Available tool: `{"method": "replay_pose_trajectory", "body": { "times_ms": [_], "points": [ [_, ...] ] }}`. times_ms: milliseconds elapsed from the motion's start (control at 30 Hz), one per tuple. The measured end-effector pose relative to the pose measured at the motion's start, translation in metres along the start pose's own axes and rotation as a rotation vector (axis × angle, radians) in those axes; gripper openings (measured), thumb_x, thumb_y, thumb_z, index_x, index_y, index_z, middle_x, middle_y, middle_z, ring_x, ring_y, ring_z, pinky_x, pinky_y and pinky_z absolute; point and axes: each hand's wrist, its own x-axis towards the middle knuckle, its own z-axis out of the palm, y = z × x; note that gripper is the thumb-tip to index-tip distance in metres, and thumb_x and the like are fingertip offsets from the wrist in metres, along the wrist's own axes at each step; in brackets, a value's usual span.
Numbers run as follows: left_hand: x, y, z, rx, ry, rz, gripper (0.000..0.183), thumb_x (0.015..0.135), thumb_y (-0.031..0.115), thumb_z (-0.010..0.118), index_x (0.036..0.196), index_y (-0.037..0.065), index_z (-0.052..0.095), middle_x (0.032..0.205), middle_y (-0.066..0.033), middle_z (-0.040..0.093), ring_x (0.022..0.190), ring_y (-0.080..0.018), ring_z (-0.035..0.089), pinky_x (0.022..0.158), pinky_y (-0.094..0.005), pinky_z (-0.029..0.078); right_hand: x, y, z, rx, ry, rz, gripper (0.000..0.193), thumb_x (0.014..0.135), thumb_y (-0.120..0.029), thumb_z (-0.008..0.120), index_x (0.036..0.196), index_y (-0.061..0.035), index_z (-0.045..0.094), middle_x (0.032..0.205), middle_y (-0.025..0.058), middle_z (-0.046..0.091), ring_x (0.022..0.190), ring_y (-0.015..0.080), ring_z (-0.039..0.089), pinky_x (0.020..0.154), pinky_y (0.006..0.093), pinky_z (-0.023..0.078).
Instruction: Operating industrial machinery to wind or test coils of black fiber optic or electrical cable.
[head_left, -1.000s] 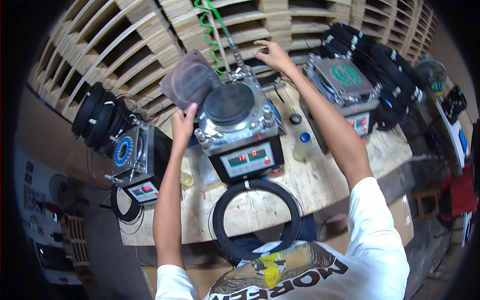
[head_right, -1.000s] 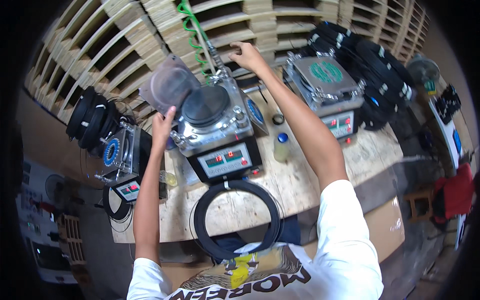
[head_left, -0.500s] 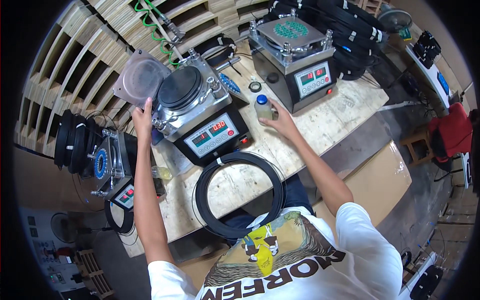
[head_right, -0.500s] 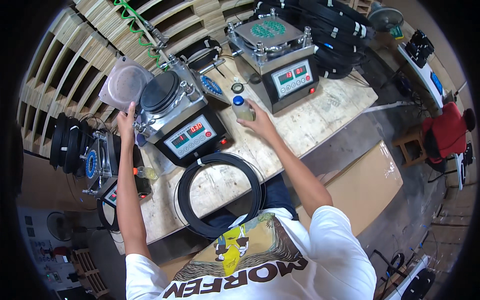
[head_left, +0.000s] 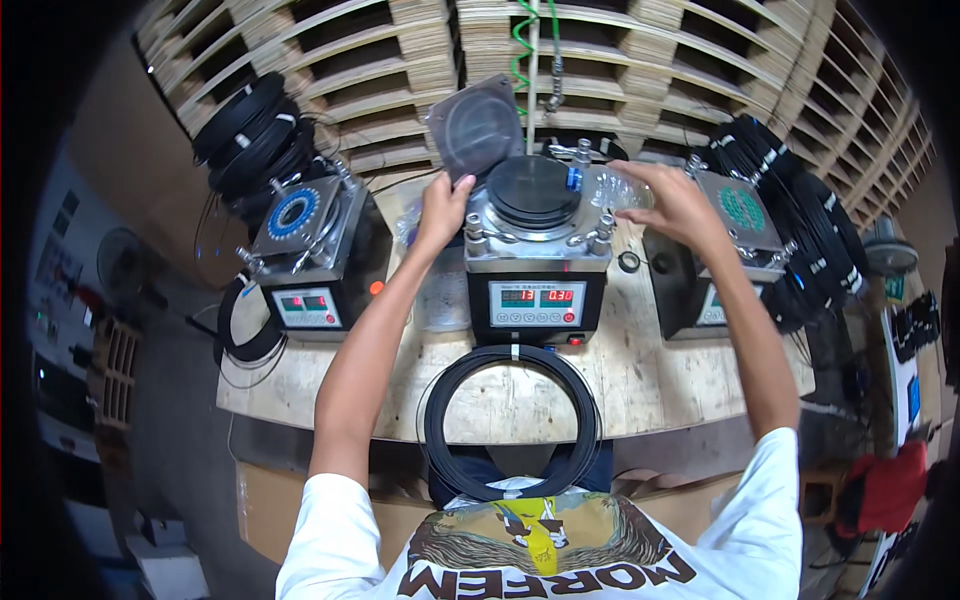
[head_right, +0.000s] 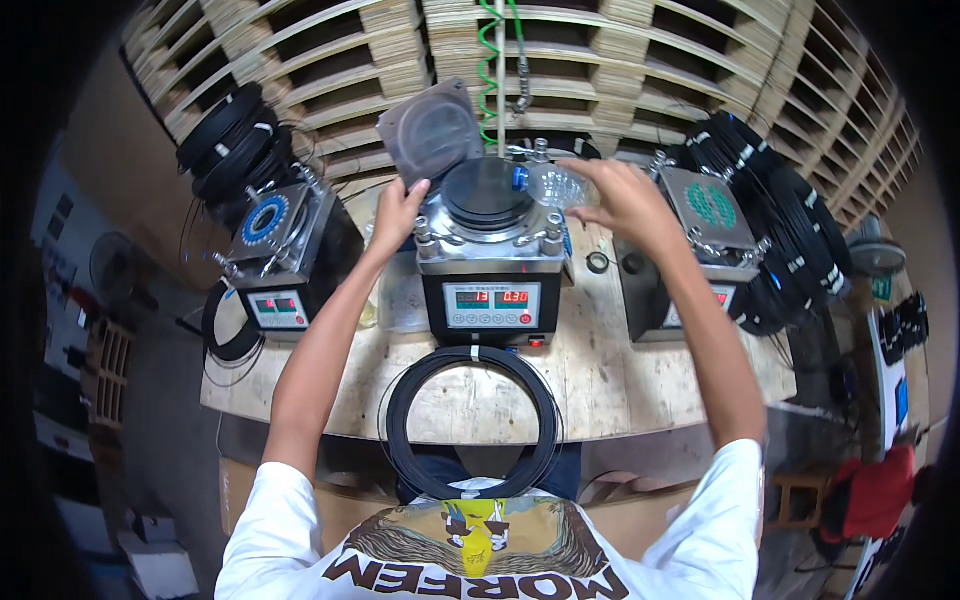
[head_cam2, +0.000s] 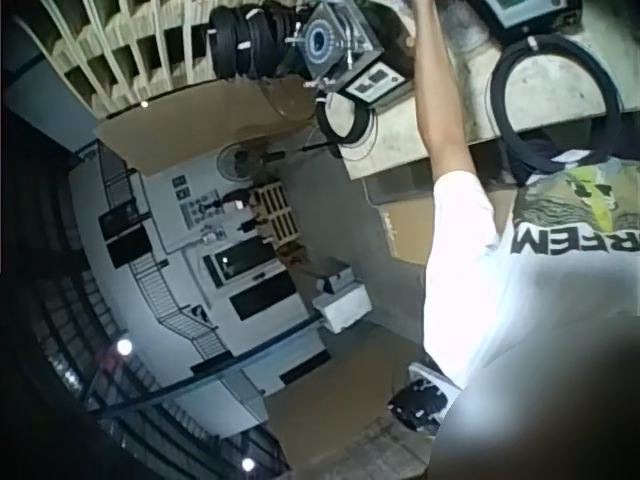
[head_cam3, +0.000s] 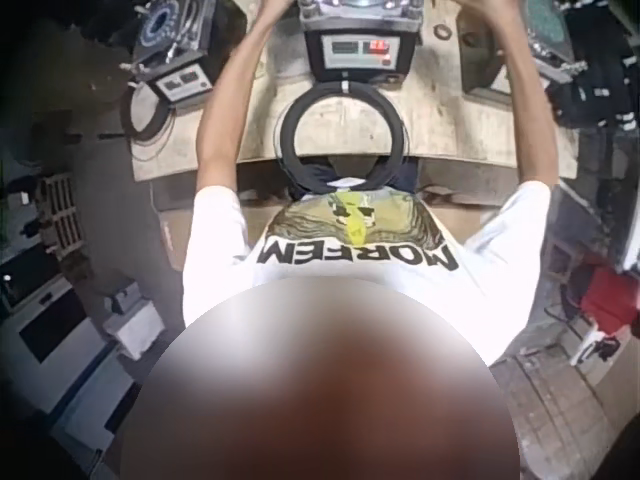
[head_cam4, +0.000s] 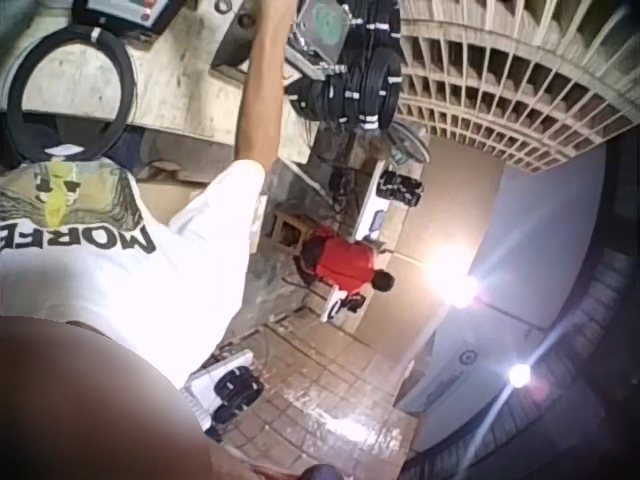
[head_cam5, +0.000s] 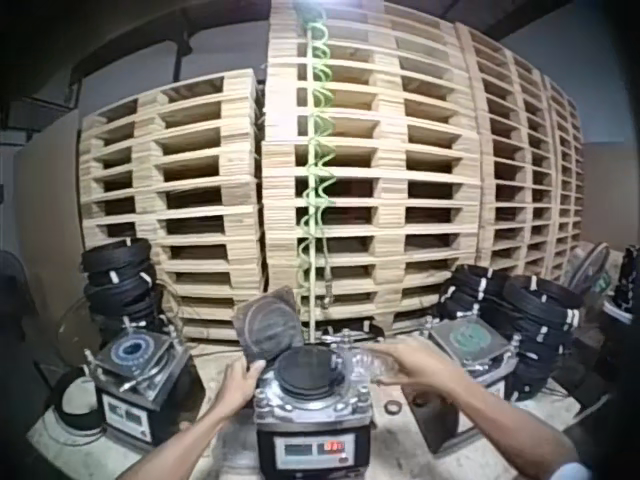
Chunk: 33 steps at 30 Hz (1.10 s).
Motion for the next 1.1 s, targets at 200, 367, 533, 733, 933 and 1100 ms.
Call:
{"method": "replay_pose_trajectory", "body": {
  "times_ms": [200,367,533,733,933,1100],
  "points": [
    [-0.007,0.023,-0.014,-0.142,-0.037,-0.064,0.030,0.095,0.022,0.067,0.100,-0.007,0.065,0.088,-0.0272,0.069,0.084,-0.0370,0.071,0.074,-0.0410,0.052,0.087,-0.041,-0.027,-0.416,-0.426,-0.131,0.071,0.071,-0.024,0.086,0.137,-0.0217,0.061,0.113,0.0113,0.071,0.108,0.0304,0.065,0.094,0.0457,0.049],
    [-0.001,-0.005,-0.009,-0.148,0.010,-0.030,0.031,0.094,0.022,0.067,0.097,-0.009,0.064,0.090,-0.0301,0.068,0.088,-0.0433,0.069,0.074,-0.0441,0.052,0.122,-0.077,-0.020,-0.642,-0.603,-0.260,0.065,0.071,-0.023,0.086,0.132,-0.0266,0.066,0.103,0.0070,0.074,0.103,0.0249,0.068,0.095,0.0470,0.047],
    [0.000,0.005,-0.004,-0.160,0.004,0.021,0.033,0.094,0.023,0.066,0.090,-0.009,0.061,0.084,-0.0319,0.065,0.086,-0.0480,0.065,0.071,-0.0476,0.050,0.149,-0.087,0.003,-0.651,-0.495,-0.452,0.041,0.063,-0.021,0.089,0.101,-0.0185,0.075,0.093,0.0036,0.075,0.100,0.0258,0.071,0.086,0.0443,0.048],
    [-0.001,0.003,-0.004,-0.133,-0.024,-0.010,0.032,0.094,0.023,0.065,0.090,-0.008,0.061,0.082,-0.0313,0.064,0.083,-0.0480,0.065,0.069,-0.0485,0.049,0.195,-0.072,0.033,-0.702,-0.425,-0.443,0.037,0.061,-0.022,0.091,0.095,-0.0157,0.076,0.092,0.0034,0.075,0.095,0.0271,0.072,0.081,0.0429,0.050],
    [-0.002,0.009,-0.005,-0.138,-0.030,-0.001,0.032,0.093,0.023,0.065,0.089,-0.008,0.061,0.082,-0.0311,0.064,0.082,-0.0479,0.065,0.069,-0.0484,0.049,0.189,-0.026,0.019,-0.688,-0.541,-0.239,0.057,0.059,-0.022,0.093,0.113,-0.0239,0.073,0.114,0.0034,0.071,0.110,0.0248,0.068,0.087,0.0442,0.051],
    [-0.001,0.008,-0.011,-0.077,0.003,-0.043,0.037,0.094,0.026,0.067,0.083,-0.009,0.059,0.079,-0.0322,0.063,0.079,-0.0489,0.064,0.067,-0.0498,0.048,0.154,-0.041,-0.006,-0.668,-0.631,-0.162,0.061,0.059,-0.024,0.092,0.118,-0.0262,0.072,0.108,0.0024,0.070,0.109,0.0233,0.066,0.091,0.0442,0.045]
  ]
}}
